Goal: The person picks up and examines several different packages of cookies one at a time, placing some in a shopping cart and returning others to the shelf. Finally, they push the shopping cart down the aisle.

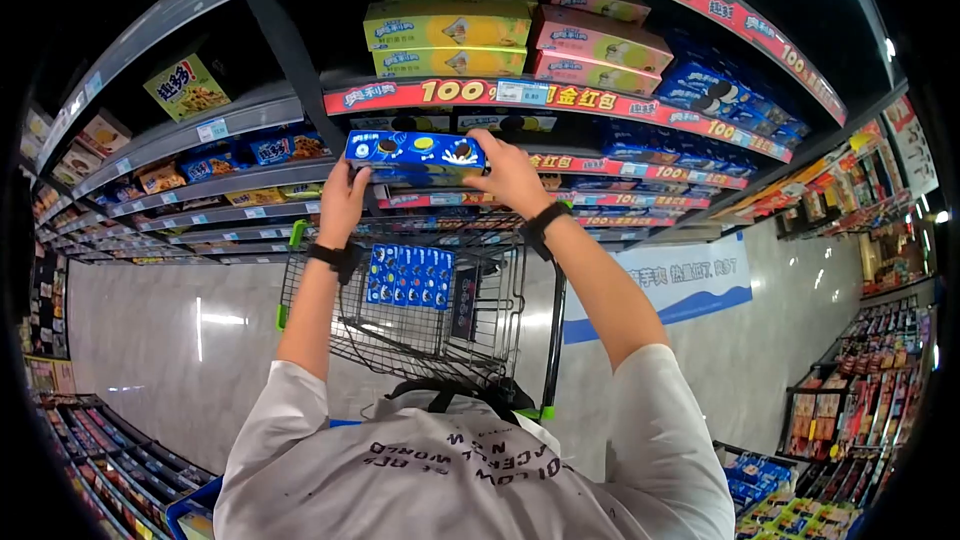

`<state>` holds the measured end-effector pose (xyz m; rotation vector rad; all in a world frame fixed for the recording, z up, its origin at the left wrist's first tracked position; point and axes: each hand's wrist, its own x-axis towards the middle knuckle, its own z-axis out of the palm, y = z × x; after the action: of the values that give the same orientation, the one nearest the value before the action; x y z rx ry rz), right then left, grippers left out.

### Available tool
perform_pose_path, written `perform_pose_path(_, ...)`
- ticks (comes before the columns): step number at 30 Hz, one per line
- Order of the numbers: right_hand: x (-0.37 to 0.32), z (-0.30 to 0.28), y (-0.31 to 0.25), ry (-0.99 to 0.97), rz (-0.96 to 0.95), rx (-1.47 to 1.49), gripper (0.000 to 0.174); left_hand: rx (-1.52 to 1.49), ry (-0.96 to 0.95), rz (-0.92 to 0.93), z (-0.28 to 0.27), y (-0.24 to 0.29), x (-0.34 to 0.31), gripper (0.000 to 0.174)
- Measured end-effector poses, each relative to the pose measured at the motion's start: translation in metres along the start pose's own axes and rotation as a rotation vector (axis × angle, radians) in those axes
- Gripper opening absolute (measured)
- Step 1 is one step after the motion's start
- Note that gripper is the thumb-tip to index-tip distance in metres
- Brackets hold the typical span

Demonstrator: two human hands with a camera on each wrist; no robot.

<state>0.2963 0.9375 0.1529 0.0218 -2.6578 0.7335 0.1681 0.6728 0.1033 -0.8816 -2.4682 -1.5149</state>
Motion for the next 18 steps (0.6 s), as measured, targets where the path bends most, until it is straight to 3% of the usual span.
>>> perform_pose_path(4, 0.031, 0.009, 0.018, 0.022, -0.026, -0.022, 0.058, 0.031, 0.157, -0.055, 0.032, 0.000, 0.011, 0.055)
perform_pose_path(5, 0.038, 0.018, 0.027, 0.056, -0.018, -0.071, 0.057, -0.158, 0.155, -0.056, 0.038, 0.001, 0.013, 0.061)
perform_pose_path(8, 0.051, 0.040, 0.045, 0.021, 0.003, -0.146, 0.053, -0.261, 0.188, -0.154, 0.052, -0.012, 0.021, 0.063)
perform_pose_path(9, 0.056, 0.045, 0.048, -0.007, 0.035, -0.139, 0.043, -0.255, 0.191, -0.149, 0.054, -0.014, 0.025, 0.063)
perform_pose_path(13, 0.067, 0.051, 0.060, -0.130, 0.104, -0.150, 0.058, -0.417, 0.256, -0.299, 0.064, -0.024, 0.033, 0.066)
perform_pose_path(14, 0.070, 0.053, 0.060, -0.139, 0.161, -0.124, 0.038, -0.517, 0.291, -0.342, 0.068, -0.027, 0.033, 0.068)
perform_pose_path(16, 0.069, 0.062, 0.065, 0.035, 0.027, -0.115, 0.058, -0.688, 0.096, -0.428, 0.063, -0.039, 0.038, 0.074)
perform_pose_path(17, 0.070, 0.063, 0.069, -0.127, 0.124, -0.105, 0.073, -0.706, 0.160, -0.482, 0.068, -0.042, 0.034, 0.074)
perform_pose_path(18, 0.070, 0.066, 0.069, -0.129, 0.129, -0.105, 0.073, -0.723, 0.226, -0.532, 0.070, -0.037, 0.032, 0.075)
